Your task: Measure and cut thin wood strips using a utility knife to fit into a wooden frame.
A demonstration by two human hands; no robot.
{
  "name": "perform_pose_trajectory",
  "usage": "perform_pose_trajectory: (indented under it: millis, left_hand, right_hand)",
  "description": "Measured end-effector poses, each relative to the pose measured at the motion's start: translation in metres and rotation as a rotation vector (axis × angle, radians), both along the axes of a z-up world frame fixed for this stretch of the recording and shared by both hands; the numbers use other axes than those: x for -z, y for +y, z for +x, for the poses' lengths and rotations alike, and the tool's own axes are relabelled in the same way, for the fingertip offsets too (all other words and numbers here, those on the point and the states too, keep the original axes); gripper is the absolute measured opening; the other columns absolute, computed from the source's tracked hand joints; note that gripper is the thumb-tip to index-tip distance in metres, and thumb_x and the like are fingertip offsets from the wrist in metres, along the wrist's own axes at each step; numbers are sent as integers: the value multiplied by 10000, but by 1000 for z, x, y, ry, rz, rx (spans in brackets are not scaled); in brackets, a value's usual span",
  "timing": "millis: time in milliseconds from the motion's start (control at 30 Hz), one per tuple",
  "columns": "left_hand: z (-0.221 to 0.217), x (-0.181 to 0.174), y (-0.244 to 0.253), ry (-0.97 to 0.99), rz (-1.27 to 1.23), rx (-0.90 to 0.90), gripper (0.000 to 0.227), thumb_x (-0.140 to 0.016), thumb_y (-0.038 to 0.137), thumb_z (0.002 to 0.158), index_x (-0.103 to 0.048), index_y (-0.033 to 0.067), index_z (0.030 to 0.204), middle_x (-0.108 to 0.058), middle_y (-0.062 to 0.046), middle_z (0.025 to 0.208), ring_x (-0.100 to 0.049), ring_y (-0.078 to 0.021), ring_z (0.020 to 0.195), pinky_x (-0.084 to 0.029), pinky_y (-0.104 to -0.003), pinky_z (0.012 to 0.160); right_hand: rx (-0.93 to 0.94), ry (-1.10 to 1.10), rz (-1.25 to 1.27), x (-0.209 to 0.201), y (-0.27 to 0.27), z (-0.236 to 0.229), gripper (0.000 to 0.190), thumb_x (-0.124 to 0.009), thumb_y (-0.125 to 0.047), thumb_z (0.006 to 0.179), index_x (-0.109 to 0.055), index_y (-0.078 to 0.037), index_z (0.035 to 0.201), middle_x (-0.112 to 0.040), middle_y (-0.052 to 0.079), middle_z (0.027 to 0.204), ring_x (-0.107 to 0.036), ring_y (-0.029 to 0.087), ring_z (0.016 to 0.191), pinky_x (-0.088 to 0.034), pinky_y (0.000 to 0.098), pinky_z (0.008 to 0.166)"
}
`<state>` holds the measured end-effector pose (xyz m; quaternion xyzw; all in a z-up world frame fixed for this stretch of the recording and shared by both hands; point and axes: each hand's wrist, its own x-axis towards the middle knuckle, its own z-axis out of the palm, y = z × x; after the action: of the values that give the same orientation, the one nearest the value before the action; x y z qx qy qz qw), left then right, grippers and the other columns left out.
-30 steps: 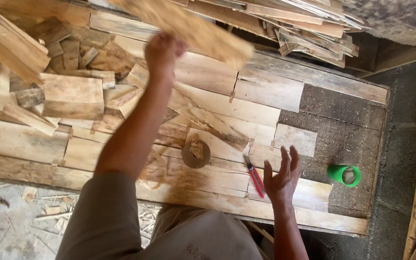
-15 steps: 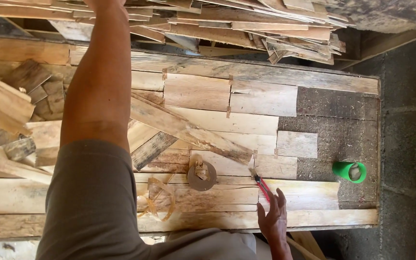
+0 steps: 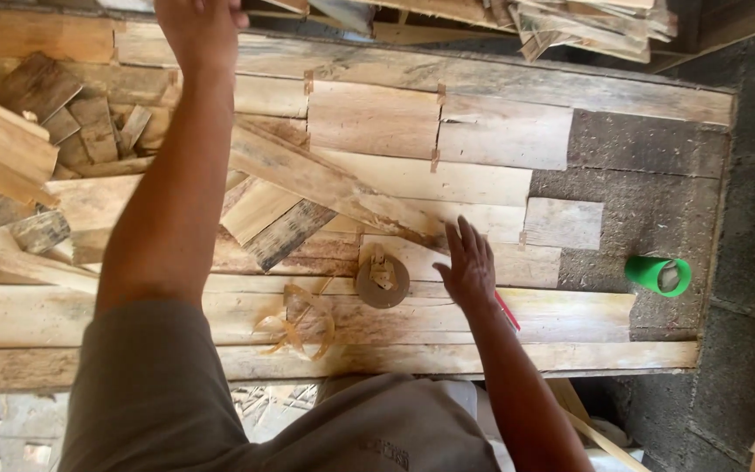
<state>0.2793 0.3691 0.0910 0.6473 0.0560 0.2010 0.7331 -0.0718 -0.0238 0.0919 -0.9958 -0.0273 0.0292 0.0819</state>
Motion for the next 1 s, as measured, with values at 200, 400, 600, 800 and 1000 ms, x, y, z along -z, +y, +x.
perform_pose_trajectory:
  millis: [200, 400, 600, 800, 1000]
  left_hand:
    - [-121, 36, 8, 177, 50, -21, 133, -668, 159, 1035, -608, 63, 965, -704, -67, 839, -742, -116, 712, -706, -271, 612]
    - [-216, 51, -7, 400, -49, -10, 88, -661, 132, 1012, -619, 62, 977, -743, -84, 891, -750, -125, 752, -684, -269, 666]
    - [-269, 65, -53, 528, -186, 87, 132, -693, 188, 980, -645, 65, 969, -755, -83, 900, -766, -147, 767, -681, -267, 665]
    - [-293, 51, -112, 506, -289, 205, 223, -772, 223, 923, -636, 62, 995, -725, -74, 894, -746, -154, 747, -683, -280, 653]
    - [-301, 54, -161, 402, -192, 298, 325, -812, 266, 921, -608, 50, 1052, -711, -91, 945, -720, -187, 839, -644, -322, 710]
  right_hand:
    - [-36, 106, -93, 24, -11, 26, 851, -886, -290, 756, -504, -97, 1491, -495, 133, 1496, -484, 335, 1362, -397, 509, 1150]
    - [-29, 221, -100, 12, -17, 30, 785, -859, -271, 809, -512, -104, 1493, -560, 140, 1385, -532, 309, 1272, -438, 458, 1103]
    - [3, 379, 109, -29, -18, 28, 732, -882, -312, 743, -592, -124, 1388, -598, 118, 1372, -529, 315, 1273, -427, 476, 1094]
    - [276, 742, 636, -54, -29, 1, 663, -843, -256, 766, -633, -112, 1378, -753, 89, 1218, -707, 226, 1121, -552, 365, 1006]
    - [351, 832, 929, -63, -46, -42, 643, -841, -224, 790, -660, -49, 1381, -728, 81, 1115, -642, 194, 979, -518, 360, 867]
